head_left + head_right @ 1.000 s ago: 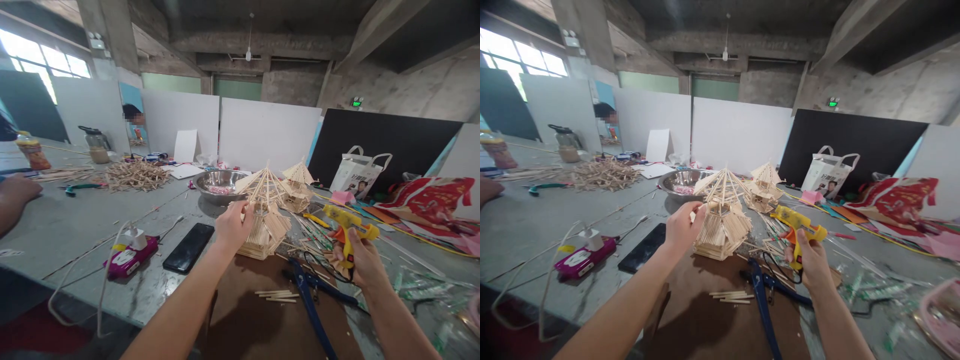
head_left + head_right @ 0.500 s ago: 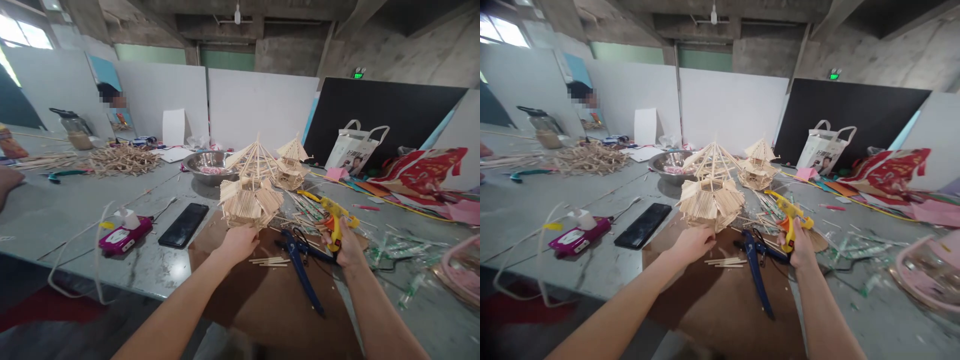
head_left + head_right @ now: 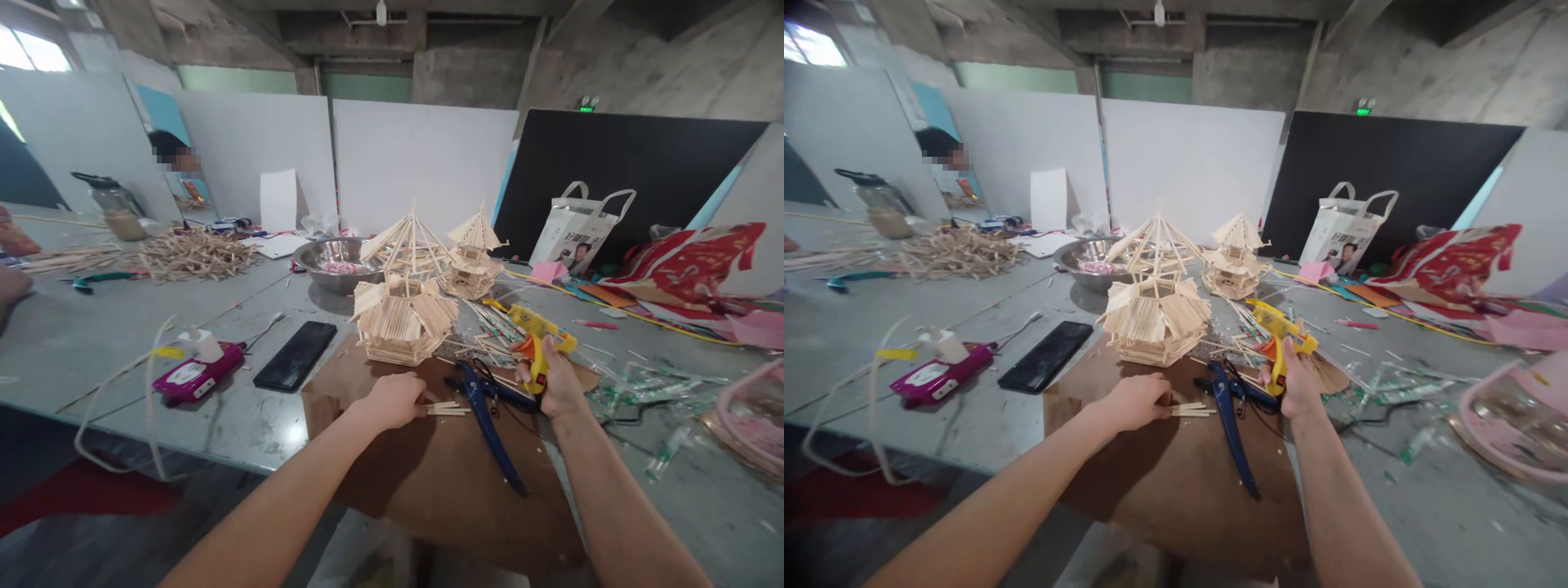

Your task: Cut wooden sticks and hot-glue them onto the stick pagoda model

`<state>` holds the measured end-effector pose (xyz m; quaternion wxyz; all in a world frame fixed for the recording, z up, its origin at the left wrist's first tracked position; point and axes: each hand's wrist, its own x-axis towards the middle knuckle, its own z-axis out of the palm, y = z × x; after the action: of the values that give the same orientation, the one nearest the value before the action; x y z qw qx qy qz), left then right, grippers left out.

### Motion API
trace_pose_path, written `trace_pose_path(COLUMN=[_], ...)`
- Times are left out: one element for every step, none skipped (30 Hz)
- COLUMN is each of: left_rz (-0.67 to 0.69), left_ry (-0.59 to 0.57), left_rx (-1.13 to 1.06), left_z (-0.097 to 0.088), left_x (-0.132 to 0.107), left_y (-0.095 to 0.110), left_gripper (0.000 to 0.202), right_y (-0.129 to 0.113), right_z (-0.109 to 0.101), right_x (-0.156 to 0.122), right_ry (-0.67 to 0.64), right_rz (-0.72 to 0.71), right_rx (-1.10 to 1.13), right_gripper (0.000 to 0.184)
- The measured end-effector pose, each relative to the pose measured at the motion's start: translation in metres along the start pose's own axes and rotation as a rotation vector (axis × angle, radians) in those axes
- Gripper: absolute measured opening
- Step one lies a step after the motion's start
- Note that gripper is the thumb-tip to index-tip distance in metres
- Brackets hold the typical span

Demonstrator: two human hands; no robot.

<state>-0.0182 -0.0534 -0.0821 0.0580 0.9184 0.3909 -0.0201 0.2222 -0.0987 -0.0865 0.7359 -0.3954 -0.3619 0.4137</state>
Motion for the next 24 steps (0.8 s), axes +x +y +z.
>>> trace_pose_path(left_rz=[-0.009, -0.017, -0.024, -0.03, -0.039, -0.051, -0.065, -0.076, -0.084, -0.088, -0.086, -0.08, -0.069, -0.056, -0.04, -0.026, -0.015, -0.003, 0.01, 0.029, 0.056, 0.079, 0.099, 0.113], left_ry=[-0.002, 0.0, 0.005, 0.012, 0.022, 0.034, 0.046, 0.058, 0.069, 0.082, 0.094, 0.106, 0.116, 0.123, 0.128, 0.132, 0.136, 0.137, 0.136, 0.133, 0.121, 0.115, 0.11, 0.098], left_rx=[-0.017, -0.028, -0.032, -0.03, -0.021, -0.009, 0.006, 0.022, 0.037, 0.052, 0.063, 0.07, 0.073, 0.072, 0.069, 0.066, 0.065, 0.068, 0.074, 0.081, 0.093, 0.099, 0.1, 0.103], left_z=[0.001, 0.002, 0.002, 0.002, 0.002, 0.002, 0.001, 0.0, -0.001, -0.003, -0.005, -0.006, -0.008, -0.01, -0.011, -0.013, -0.014, -0.016, -0.018, -0.02, -0.022, -0.024, -0.026, -0.027], left_x=[0.0, 0.001, 0.001, 0.002, 0.003, 0.004, 0.006, 0.007, 0.01, 0.012, 0.014, 0.016, 0.019, 0.021, 0.024, 0.027, 0.03, 0.034, 0.039, 0.045, 0.052, 0.06, 0.069, 0.078], left_y=[0.0, 0.0, 0.0, 0.001, 0.002, 0.003, 0.005, 0.006, 0.008, 0.011, 0.013, 0.015, 0.017, 0.02, 0.022, 0.024, 0.026, 0.029, 0.031, 0.034, 0.037, 0.039, 0.042, 0.045], left_gripper=[0.019, 0.019, 0.018, 0.017, 0.016, 0.016, 0.016, 0.016, 0.017, 0.019, 0.02, 0.021, 0.022, 0.023, 0.023, 0.023, 0.023, 0.023, 0.023, 0.023, 0.024, 0.024, 0.025, 0.026], right_y=[0.0, -0.001, -0.001, -0.001, 0.0, 0.0, 0.001, 0.002, 0.003, 0.003, 0.003, 0.002, 0.0, -0.002, -0.004, -0.007, -0.009, -0.011, -0.013, -0.014, -0.014, -0.013, -0.013, -0.012], right_z=[-0.001, -0.002, -0.003, -0.004, -0.005, -0.007, -0.008, -0.009, -0.011, -0.012, -0.014, -0.017, -0.02, -0.023, -0.026, -0.029, -0.032, -0.034, -0.036, -0.037, -0.038, -0.039, -0.04, -0.04], right_x=[0.0, 0.001, 0.002, 0.003, 0.004, 0.006, 0.007, 0.009, 0.012, 0.014, 0.016, 0.018, 0.019, 0.021, 0.022, 0.022, 0.023, 0.023, 0.023, 0.023, 0.023, 0.023, 0.023, 0.024], right_ry=[-0.002, -0.002, 0.003, 0.012, 0.023, 0.039, 0.063, 0.102, 0.163, 0.25, 0.354, 0.465, 0.567, 0.648, 0.7, 0.726, 0.737, 0.742, 0.74, 0.741, 0.743, 0.745, 0.746, 0.748], right_rz=[-0.005, -0.008, -0.012, -0.019, -0.027, -0.035, -0.047, -0.063, -0.085, -0.108, -0.13, -0.15, -0.165, -0.177, -0.186, -0.194, -0.199, -0.198, -0.191, -0.184, -0.18, -0.183, -0.187, -0.189], right_rx=[-0.001, 0.001, 0.005, 0.011, 0.015, 0.017, 0.017, 0.018, 0.021, 0.026, 0.033, 0.043, 0.056, 0.068, 0.08, 0.094, 0.109, 0.122, 0.133, 0.142, 0.149, 0.153, 0.151, 0.146], right_gripper=[0.035, 0.035, 0.035, 0.036, 0.036, 0.036, 0.036, 0.036, 0.036, 0.036, 0.037, 0.037, 0.037, 0.036, 0.035, 0.034, 0.034, 0.033, 0.033, 0.034, 0.034, 0.034, 0.034, 0.034])
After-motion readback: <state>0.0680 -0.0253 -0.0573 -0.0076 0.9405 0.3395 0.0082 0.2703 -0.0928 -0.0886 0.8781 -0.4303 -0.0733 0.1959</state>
